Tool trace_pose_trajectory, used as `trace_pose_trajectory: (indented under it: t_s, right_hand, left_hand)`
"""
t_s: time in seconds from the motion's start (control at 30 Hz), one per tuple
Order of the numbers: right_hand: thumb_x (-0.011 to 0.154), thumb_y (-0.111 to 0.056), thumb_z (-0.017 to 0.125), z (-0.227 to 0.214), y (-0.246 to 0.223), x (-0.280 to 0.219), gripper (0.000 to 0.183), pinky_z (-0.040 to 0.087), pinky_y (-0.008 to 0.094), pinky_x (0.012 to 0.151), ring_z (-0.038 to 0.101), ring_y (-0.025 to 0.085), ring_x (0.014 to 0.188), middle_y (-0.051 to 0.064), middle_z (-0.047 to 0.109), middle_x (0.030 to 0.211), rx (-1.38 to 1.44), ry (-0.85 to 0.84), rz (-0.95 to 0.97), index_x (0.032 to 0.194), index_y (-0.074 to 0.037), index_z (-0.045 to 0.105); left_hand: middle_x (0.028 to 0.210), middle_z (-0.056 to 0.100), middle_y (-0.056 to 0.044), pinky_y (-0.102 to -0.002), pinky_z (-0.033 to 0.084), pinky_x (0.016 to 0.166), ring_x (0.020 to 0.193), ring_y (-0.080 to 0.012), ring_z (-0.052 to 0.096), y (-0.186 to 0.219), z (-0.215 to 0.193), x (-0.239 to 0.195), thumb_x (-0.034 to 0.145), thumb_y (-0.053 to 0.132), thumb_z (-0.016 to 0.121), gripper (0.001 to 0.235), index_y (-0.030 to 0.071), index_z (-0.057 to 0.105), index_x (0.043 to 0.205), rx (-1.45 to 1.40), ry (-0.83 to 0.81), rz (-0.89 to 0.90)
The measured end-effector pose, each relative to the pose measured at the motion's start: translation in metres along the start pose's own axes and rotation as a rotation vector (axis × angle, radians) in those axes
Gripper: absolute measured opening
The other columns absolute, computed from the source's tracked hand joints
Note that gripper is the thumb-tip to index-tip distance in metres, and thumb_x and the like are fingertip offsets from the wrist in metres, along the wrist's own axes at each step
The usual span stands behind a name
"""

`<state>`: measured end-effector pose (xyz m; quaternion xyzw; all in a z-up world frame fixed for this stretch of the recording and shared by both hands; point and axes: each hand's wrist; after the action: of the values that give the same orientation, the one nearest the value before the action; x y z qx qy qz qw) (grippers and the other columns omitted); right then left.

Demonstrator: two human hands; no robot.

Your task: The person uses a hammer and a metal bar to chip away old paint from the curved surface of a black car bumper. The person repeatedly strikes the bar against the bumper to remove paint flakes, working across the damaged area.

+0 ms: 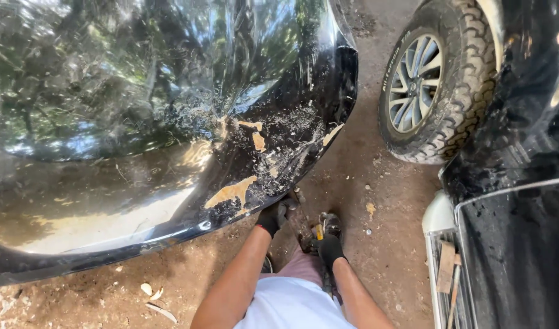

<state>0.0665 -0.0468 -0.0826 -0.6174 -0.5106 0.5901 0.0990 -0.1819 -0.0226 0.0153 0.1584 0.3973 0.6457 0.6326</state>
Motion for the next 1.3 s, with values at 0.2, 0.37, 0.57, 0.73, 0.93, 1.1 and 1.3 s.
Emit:
trace_pose_trajectory:
  t_s: [0.2, 0.37, 0.57, 0.73, 0.93, 1.1, 1.3]
  right_hand:
    - [0.066, -0.049, 0.092, -0.015, -0.060, -0.003, 0.066, 0.054, 0.045, 0.074, 0.067, 0.034, 0.079, 0.026, 0.072, 0.091, -0.574, 0.014, -0.061, 0.096, 0.007, 0.074]
    - [0.070, -0.046, 0.089, -0.022, -0.106, -0.014, 0.059, 0.051, 0.045, 0.071, 0.068, 0.034, 0.076, 0.026, 0.074, 0.086, -0.550, -0.174, 0.073, 0.093, 0.006, 0.075]
    - [0.081, -0.031, 0.080, -0.053, -0.080, -0.006, 0.037, 0.051, 0.042, 0.061, 0.064, 0.023, 0.068, 0.016, 0.071, 0.081, -0.402, -0.083, -0.461, 0.099, 0.000, 0.071]
    - [0.091, -0.030, 0.069, -0.103, -0.263, -0.129, 0.030, 0.044, 0.036, 0.050, 0.055, 0.016, 0.054, 0.008, 0.061, 0.069, -0.225, -0.160, 0.080, 0.102, -0.003, 0.069]
    - [0.098, -0.024, 0.062, -0.107, -0.345, -0.171, 0.022, 0.044, 0.029, 0.047, 0.055, 0.011, 0.050, 0.005, 0.060, 0.061, -0.289, -0.095, -0.359, 0.100, -0.003, 0.068]
    - [0.105, -0.020, 0.048, -0.067, -0.429, -0.159, 0.029, 0.040, 0.024, 0.049, 0.049, 0.006, 0.056, 0.000, 0.058, 0.072, -0.012, -0.178, -0.554, 0.112, 0.002, 0.065]
    - [0.107, -0.020, 0.045, -0.049, -0.449, -0.145, 0.028, 0.040, 0.023, 0.051, 0.049, 0.004, 0.059, -0.002, 0.057, 0.074, 0.056, -0.225, -0.682, 0.111, 0.002, 0.063]
  left_hand:
    - [0.077, 0.059, -0.004, -0.028, 0.040, 0.054, 0.065, -0.0144, 0.052, -0.022, -0.028, 0.018, 0.094, 0.007, 0.057, 0.009, 0.009, 0.062, 0.087, 0.040, 0.144, -0.119]
    - [0.076, 0.058, -0.002, -0.028, 0.041, 0.055, 0.064, -0.0124, 0.052, -0.031, -0.038, 0.025, 0.094, 0.005, 0.058, 0.008, 0.010, 0.062, 0.088, -0.054, 0.135, -0.097]
    - [0.074, 0.057, -0.003, -0.028, 0.037, 0.054, 0.061, -0.0123, 0.050, -0.023, -0.033, 0.022, 0.088, 0.001, 0.063, 0.008, 0.008, 0.064, 0.089, 0.046, 0.160, -0.162]
    - [0.074, 0.057, -0.003, -0.028, 0.037, 0.054, 0.062, -0.0126, 0.049, -0.035, -0.038, 0.029, 0.087, 0.002, 0.063, 0.005, 0.007, 0.063, 0.087, 0.021, 0.114, -0.117]
    - [0.083, 0.064, -0.004, -0.029, 0.046, 0.065, 0.075, -0.0123, 0.057, -0.034, -0.037, 0.022, 0.092, 0.006, 0.062, 0.005, 0.005, 0.067, 0.090, 0.132, 0.056, 0.005]
    - [0.088, 0.065, -0.002, -0.028, 0.048, 0.067, 0.078, -0.0108, 0.056, -0.008, -0.018, 0.013, 0.093, 0.005, 0.061, 0.010, 0.006, 0.068, 0.099, 0.344, 0.036, 0.057]
    - [0.107, 0.068, -0.003, -0.031, 0.049, 0.084, 0.096, -0.0140, 0.060, -0.010, -0.023, 0.020, 0.100, 0.015, 0.057, 0.022, 0.007, 0.068, 0.116, 0.402, 0.082, 0.187]
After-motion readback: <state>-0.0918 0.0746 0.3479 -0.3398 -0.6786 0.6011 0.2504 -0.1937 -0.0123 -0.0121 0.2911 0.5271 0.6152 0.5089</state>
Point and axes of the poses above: each hand's wrist, its own x-axis towards the middle knuckle, its own z-axis out of the palm, y = z × x
